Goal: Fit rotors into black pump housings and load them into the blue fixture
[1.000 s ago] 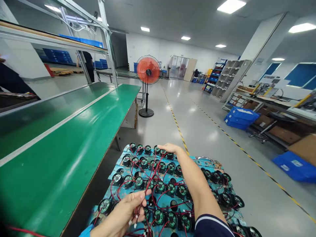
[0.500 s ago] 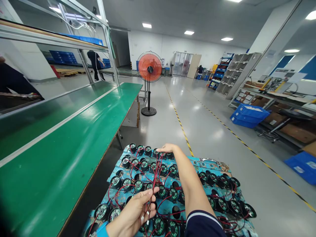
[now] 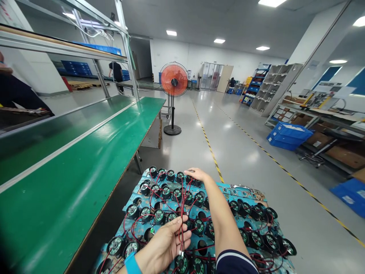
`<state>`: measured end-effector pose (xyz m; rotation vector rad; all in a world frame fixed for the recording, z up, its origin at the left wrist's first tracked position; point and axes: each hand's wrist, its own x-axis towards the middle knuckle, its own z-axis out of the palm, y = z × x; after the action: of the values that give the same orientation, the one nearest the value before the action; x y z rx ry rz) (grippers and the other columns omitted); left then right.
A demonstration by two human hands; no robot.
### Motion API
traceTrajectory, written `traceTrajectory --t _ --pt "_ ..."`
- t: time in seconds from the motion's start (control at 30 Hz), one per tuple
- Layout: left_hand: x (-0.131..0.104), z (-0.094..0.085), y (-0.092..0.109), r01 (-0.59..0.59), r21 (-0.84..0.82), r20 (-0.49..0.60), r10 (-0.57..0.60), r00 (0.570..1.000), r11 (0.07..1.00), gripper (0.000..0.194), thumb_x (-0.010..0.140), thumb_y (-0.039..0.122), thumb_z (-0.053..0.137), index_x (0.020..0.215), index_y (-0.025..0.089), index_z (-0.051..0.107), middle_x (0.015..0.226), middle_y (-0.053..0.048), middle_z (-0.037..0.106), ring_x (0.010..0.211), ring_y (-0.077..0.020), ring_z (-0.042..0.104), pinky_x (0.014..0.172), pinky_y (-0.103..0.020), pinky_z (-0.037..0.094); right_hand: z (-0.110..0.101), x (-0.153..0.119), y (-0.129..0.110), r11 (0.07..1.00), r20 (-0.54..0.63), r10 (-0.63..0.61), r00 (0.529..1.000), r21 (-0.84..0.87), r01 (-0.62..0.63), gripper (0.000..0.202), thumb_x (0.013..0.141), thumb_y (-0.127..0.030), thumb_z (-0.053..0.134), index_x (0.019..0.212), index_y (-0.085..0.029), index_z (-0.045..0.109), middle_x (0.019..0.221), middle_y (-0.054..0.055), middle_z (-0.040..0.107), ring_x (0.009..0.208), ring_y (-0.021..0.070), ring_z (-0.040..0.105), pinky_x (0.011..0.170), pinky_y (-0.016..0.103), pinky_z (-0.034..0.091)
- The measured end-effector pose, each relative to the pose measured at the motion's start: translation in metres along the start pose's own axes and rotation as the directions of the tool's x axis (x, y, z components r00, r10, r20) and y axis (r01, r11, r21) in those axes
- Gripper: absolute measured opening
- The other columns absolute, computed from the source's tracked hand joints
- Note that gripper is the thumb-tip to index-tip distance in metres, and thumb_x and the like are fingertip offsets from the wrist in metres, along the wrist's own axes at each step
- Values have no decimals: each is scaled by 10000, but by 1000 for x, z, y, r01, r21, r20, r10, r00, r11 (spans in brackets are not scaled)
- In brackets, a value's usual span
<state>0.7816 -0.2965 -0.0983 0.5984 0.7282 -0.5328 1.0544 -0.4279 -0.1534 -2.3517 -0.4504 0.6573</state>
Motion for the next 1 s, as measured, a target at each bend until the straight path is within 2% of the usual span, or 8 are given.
traceTrajectory --t 0.23,0.33,0.43,0.6,0.67,0.77,0.87,1.0 --pt "7 11 -5 -18 -104 29 21 999 994 149 994 204 534 1118 145 592 734 -4 670 728 -182 743 753 -339 572 -6 -69 -11 987 -334 112 936 145 -66 624 1010 -607 273 1087 -145 686 1027 130 718 1030 263 664 937 405 491" --pt "8 17 -9 -32 -156 41 39 998 987 117 994 198 537 1084 151 595 728 -6 677 738 -178 744 781 -343 569 16 -133 -20 970 -181 91 979 239 -46 733 939 -725 304 919 -128 728 759 101 719 710 237 698 686 353 545" --pt "11 24 -16 -41 -176 42 49 998 983 72 990 196 545 998 150 599 733 -15 685 695 -165 729 759 -333 564 49 -188 -33 877 54 18 998 478 -42 650 896 -730 450 1002 -154 731 825 81 740 689 211 699 615 316 545" --pt "22 35 -22 -51 -135 30 56 998 990 123 989 215 547 905 144 602 764 -42 708 677 -143 703 754 -298 542 82 -206 -44 583 86 148 985 797 -157 575 844 -662 604 1144 -179 689 1006 99 726 636 145 658 540 253 510" --pt "22 38 -21 -53 -104 35 57 998 993 144 986 207 547 870 140 602 757 -44 702 646 -131 681 726 -273 525 81 -196 -44 722 -6 135 991 685 -94 565 905 -661 502 1038 -152 707 981 108 722 567 122 619 484 233 472" --pt "12 37 -20 -44 -75 48 48 998 996 127 972 236 572 915 135 622 927 -82 722 746 -149 704 773 -285 525 63 -175 -39 985 -126 -67 990 146 86 604 1013 -569 294 942 -143 717 932 105 727 563 136 621 521 262 497" --pt "-7 28 -24 13 -8 101 -13 995 1000 229 933 279 625 1119 145 635 1218 -139 666 920 -220 725 860 -361 529 34 -147 -29 964 -130 -183 974 -217 152 437 1025 -406 349 1131 -184 710 1065 115 726 889 216 688 808 338 530" --pt "-21 6 -34 90 127 153 -109 982 988 414 801 325 748 1172 189 624 1182 -100 651 837 -204 737 763 -322 520 9 -107 -9 882 -42 -167 985 -454 130 308 987 -258 467 1222 -240 664 1128 107 717 1065 246 651 934 359 457"
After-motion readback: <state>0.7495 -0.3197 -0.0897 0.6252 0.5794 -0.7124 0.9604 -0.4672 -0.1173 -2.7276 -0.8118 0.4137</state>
